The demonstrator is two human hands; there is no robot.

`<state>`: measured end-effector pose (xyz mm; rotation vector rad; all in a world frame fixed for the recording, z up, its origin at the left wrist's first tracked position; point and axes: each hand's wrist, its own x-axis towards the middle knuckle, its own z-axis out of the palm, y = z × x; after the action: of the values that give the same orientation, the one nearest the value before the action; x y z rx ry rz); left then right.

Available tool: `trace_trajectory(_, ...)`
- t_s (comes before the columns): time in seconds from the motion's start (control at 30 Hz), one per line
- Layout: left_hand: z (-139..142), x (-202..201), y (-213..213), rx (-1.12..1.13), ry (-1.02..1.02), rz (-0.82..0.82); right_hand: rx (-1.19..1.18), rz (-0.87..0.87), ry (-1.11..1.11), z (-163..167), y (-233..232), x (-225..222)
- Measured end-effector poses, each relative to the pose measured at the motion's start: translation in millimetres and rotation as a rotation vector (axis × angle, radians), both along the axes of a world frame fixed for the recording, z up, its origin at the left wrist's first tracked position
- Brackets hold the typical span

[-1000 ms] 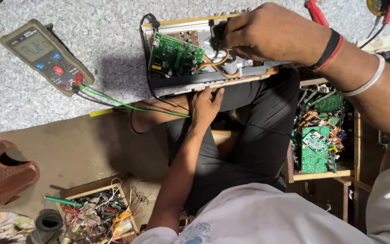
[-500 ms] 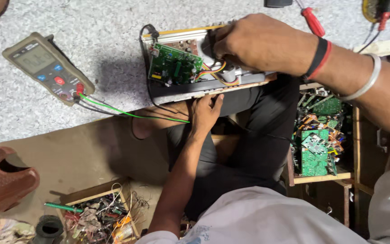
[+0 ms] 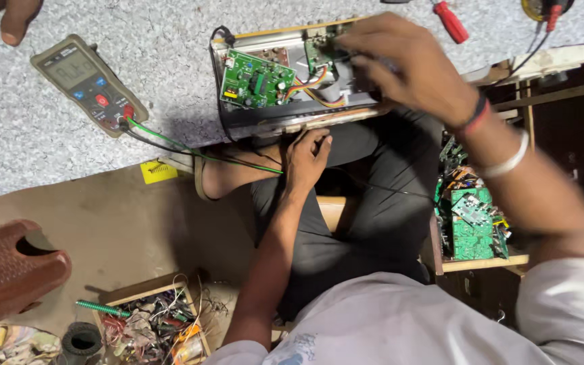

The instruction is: The person sits on the floor at a low workbench repairing an electronic device with an exposed green circuit board. They connect multimeter test leads, probe and adjust components and wires on the board, reposition the device, and handle small parts while testing.

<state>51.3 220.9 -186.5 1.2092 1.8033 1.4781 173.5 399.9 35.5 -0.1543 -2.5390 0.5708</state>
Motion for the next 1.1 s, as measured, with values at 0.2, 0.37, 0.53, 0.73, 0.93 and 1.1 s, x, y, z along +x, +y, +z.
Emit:
trace_trajectory(0.2,23.4,17.3,-11.5,-0.019,0.079,-0.222,-0.416,-0.719,0.218,-88.1,-59.0,135.7)
trace_trajectory(0.37,37.1,61.1,-3.9,0.102,0.293,-0.575,-0.507,-0.883,-0.22,-173.3,-109.0,229.3)
trace_trajectory(0.53,40.7,95.8,0.0,-0.029,0.352,-0.686,-0.87,-1.133,-0.56,-218.7,-131.2,263.8)
trace_trajectory(0.73,39.0,90.9,1.4,0.057,0.334,-0.69,-1.269,-1.076,-0.033,-217.9,-118.7,242.2)
trace_trajectory(0.93,52.3,53.0,-7.3,0.131,0.204,-0.558,-1.649,-0.658,1.104,-192.2,-70.4,258.4)
trace_trajectory(1.1,74.7,26.1,-14.5,0.146,0.227,-0.525,-1.639,-0.686,1.154,-160.8,-55.0,252.9)
